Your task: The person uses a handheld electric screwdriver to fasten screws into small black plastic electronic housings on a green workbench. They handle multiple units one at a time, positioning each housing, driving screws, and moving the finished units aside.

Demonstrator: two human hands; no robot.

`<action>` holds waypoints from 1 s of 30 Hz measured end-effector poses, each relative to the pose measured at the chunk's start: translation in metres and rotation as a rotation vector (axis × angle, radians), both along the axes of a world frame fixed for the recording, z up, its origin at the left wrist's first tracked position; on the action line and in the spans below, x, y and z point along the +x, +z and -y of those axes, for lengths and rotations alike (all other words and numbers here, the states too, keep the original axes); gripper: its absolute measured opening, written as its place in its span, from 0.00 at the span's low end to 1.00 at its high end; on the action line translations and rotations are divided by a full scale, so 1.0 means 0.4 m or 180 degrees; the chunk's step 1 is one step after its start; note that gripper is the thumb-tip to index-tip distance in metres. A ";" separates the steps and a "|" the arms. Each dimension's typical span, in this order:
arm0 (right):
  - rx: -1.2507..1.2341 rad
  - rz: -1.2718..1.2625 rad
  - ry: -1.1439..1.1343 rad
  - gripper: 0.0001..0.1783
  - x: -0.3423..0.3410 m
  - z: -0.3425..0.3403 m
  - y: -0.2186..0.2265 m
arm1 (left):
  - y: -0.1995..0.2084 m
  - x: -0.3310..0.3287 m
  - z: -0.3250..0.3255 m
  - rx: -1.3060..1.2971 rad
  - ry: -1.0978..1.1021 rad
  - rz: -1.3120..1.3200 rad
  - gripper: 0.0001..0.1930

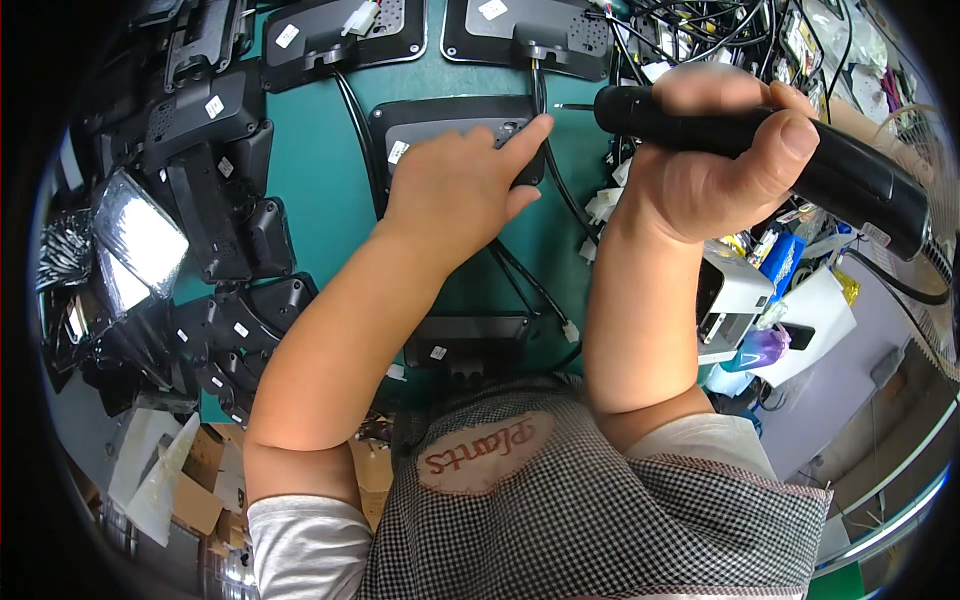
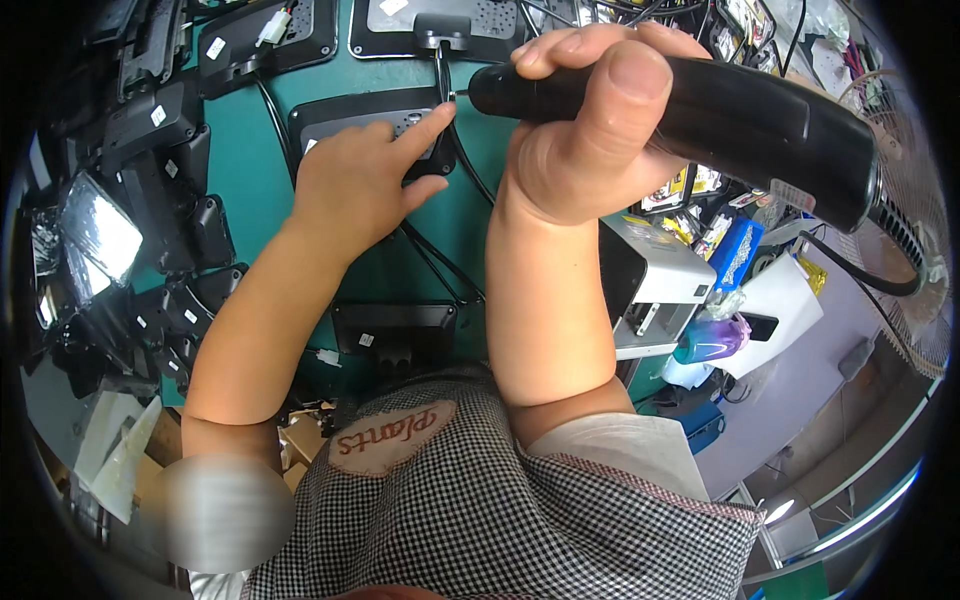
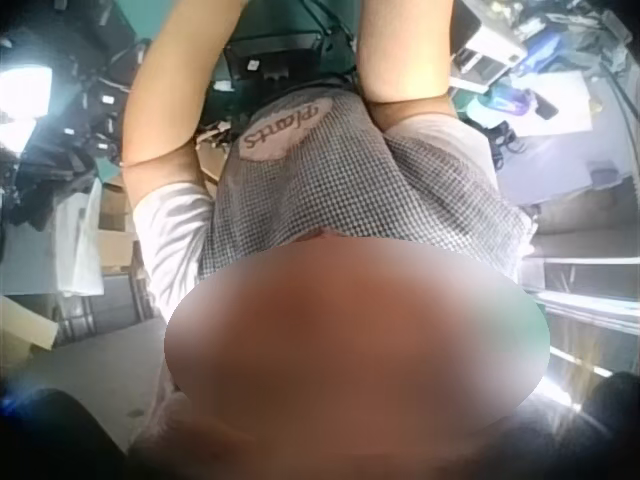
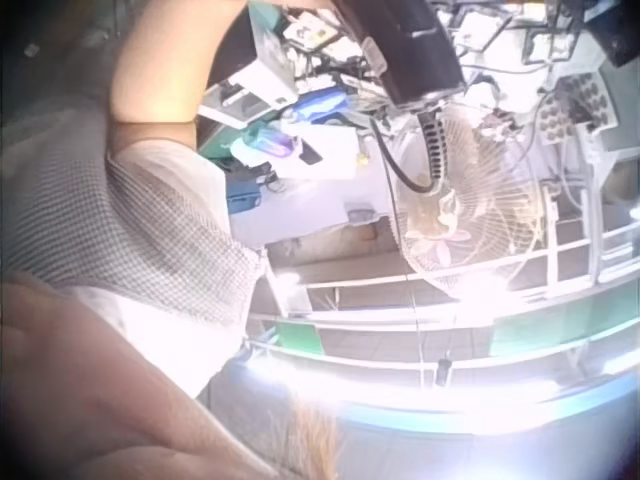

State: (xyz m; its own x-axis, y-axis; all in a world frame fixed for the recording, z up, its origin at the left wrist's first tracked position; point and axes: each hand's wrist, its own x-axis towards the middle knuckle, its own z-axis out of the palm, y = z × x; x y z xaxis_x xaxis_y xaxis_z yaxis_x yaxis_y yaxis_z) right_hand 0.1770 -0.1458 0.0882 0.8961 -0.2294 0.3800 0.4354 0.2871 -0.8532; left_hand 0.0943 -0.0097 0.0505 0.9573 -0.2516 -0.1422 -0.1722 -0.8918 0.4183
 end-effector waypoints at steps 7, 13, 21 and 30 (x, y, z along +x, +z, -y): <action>0.0104 0.0025 -0.0045 0.20 0.023 0.035 -0.032 | -0.017 0.012 -0.004 0.0034 -0.0157 -0.0105 0.31; 0.0176 -0.0022 0.0112 0.19 0.019 0.031 -0.041 | -0.019 0.010 0.007 0.0140 0.0196 -0.0174 0.31; 0.0113 -0.0049 0.0001 0.19 0.007 0.004 -0.076 | -0.033 0.005 0.010 -0.0059 0.0201 -0.0083 0.32; 0.0468 0.0159 0.0485 0.21 0.021 0.053 -0.071 | -0.012 0.037 0.002 -0.0348 0.0695 -0.0523 0.31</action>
State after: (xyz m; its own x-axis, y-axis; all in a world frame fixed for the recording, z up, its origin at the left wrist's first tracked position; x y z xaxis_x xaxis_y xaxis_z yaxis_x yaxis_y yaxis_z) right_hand 0.1852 -0.1669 0.0597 0.9056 -0.1491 0.3971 0.4180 0.4727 -0.7758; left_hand 0.1092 -0.0106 0.0456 0.9569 -0.0647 -0.2832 0.0967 -0.8484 0.5204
